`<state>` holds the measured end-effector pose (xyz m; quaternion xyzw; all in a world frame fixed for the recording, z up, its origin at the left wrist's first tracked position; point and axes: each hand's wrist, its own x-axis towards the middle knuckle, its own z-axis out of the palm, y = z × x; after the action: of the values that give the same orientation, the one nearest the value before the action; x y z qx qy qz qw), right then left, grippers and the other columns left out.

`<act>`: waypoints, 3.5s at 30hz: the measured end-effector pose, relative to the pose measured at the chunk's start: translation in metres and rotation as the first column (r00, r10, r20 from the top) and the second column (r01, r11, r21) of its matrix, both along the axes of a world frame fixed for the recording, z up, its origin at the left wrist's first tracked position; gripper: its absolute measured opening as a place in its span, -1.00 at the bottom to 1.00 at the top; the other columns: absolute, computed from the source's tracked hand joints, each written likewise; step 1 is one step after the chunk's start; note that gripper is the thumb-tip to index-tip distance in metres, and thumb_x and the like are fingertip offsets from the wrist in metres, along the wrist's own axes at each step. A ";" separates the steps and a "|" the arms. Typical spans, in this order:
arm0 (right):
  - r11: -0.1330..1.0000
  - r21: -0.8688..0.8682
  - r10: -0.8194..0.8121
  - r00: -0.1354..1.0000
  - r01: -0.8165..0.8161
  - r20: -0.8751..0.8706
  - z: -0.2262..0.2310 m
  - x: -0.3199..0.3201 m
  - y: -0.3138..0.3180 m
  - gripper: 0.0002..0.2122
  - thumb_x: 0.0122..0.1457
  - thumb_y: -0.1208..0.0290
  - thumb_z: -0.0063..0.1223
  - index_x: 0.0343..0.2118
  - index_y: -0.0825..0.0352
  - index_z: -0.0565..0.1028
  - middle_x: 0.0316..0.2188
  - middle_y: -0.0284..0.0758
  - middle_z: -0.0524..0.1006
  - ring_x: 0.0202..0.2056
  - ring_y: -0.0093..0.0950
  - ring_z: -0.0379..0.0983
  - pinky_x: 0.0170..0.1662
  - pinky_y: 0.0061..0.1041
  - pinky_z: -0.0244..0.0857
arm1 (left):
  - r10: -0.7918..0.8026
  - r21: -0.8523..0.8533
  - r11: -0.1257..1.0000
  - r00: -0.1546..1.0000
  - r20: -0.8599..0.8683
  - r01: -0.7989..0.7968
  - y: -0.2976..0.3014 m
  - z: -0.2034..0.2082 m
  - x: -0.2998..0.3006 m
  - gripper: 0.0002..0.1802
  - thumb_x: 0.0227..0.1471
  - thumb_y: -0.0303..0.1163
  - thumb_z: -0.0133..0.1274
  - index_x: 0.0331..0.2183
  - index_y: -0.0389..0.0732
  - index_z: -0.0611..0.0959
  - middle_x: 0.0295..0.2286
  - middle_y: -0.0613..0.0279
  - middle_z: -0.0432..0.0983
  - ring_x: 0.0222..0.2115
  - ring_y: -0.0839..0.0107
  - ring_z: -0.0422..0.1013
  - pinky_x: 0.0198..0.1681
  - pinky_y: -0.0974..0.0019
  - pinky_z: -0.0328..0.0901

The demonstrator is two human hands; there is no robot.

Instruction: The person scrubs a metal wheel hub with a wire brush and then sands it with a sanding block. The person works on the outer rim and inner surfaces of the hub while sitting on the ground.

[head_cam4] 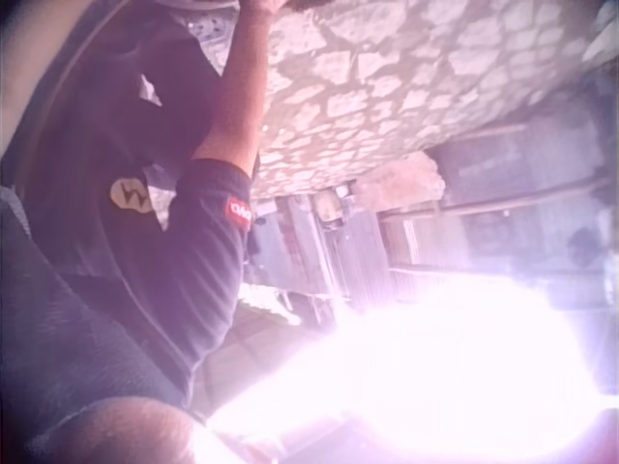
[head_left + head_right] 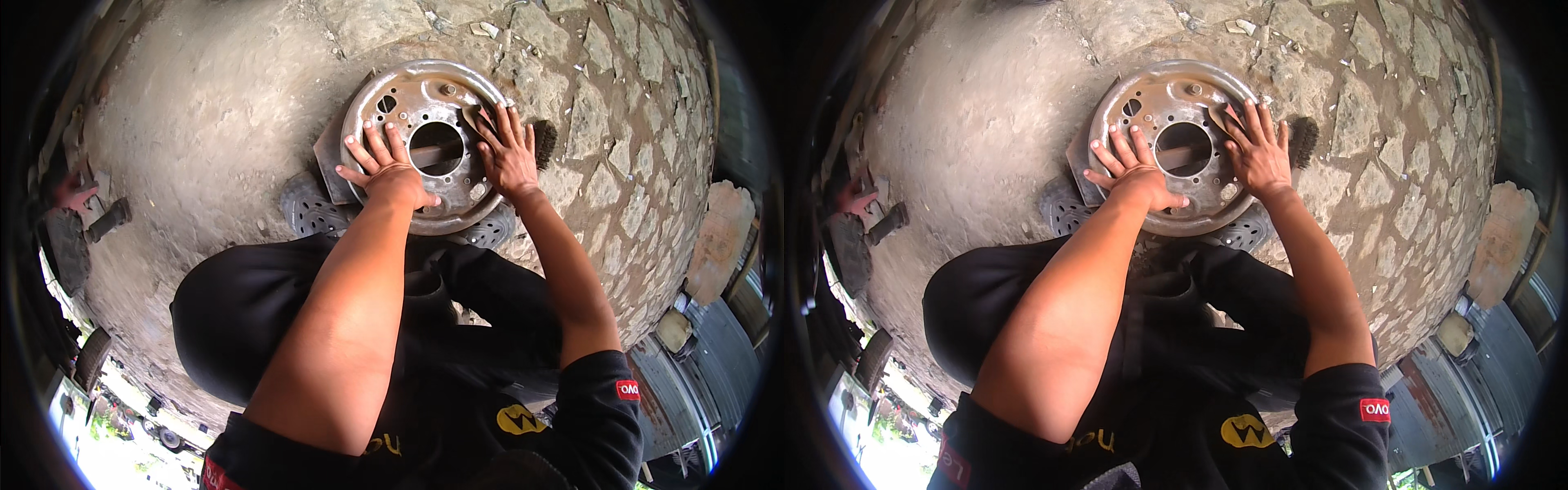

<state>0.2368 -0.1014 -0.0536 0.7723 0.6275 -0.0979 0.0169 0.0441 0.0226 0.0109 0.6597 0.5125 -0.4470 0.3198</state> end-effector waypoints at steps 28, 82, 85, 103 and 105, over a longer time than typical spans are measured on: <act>0.999 -0.048 0.018 0.999 -0.020 -0.043 -0.002 0.008 0.025 -0.54 0.43 -0.04 -0.23 0.36 -0.25 0.30 0.53 -0.30 -0.18 0.51 -0.13 -0.29 0.47 0.08 -0.27 | 0.002 0.025 1.000 1.000 0.001 -0.002 -0.003 0.000 -0.002 0.77 -0.33 0.36 0.44 0.40 -0.06 -0.52 0.38 -0.12 -0.83 0.34 -0.41 -0.81 0.26 -0.67 -0.45; 0.792 -0.362 -0.545 0.837 0.492 -0.054 0.035 -0.086 0.023 -0.16 0.33 -0.21 -0.21 0.48 0.27 -0.11 0.52 -0.24 -0.14 0.12 -0.13 0.52 0.13 -0.14 0.43 | -0.011 0.033 0.999 1.000 0.008 0.011 -0.004 0.004 0.001 0.77 -0.30 0.37 0.43 0.38 -0.08 -0.57 0.37 -0.14 -0.86 0.34 -0.39 -0.83 0.28 -0.65 -0.42; 0.788 -0.444 -0.499 0.864 0.426 -0.057 0.050 -0.088 0.021 -0.14 0.32 -0.22 -0.19 0.48 0.28 -0.11 0.52 -0.21 -0.15 0.10 -0.12 0.53 0.12 -0.15 0.44 | -0.020 0.021 1.000 1.000 -0.010 0.020 -0.002 0.000 -0.001 0.82 -0.35 0.41 0.42 0.36 -0.10 -0.62 0.35 -0.16 -0.91 0.32 -0.42 -0.85 0.28 -0.65 -0.40; 0.764 -0.396 -0.595 0.794 0.509 -0.126 0.040 -0.097 0.026 -0.15 0.35 -0.24 -0.28 0.48 0.33 -0.12 0.52 -0.16 -0.13 0.10 -0.06 0.52 0.09 -0.13 0.44 | -0.013 0.010 1.000 1.000 -0.010 0.013 -0.002 0.002 0.002 0.82 -0.33 0.38 0.44 0.35 -0.12 -0.63 0.35 -0.16 -0.90 0.33 -0.39 -0.86 0.29 -0.63 -0.43; 0.774 -0.401 -0.570 0.814 0.489 -0.108 0.043 -0.091 0.027 -0.15 0.35 -0.24 -0.28 0.48 0.32 -0.12 0.52 -0.16 -0.13 0.10 -0.05 0.52 0.09 -0.13 0.44 | -0.010 0.011 1.000 1.000 -0.010 0.011 -0.001 0.006 0.003 0.82 -0.33 0.39 0.44 0.36 -0.11 -0.63 0.35 -0.15 -0.91 0.33 -0.38 -0.86 0.29 -0.62 -0.43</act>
<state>0.1458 -0.0747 -0.0110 0.8859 0.3523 -0.2964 0.0570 0.0466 0.0213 0.0165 0.6619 0.5130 -0.4491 0.3114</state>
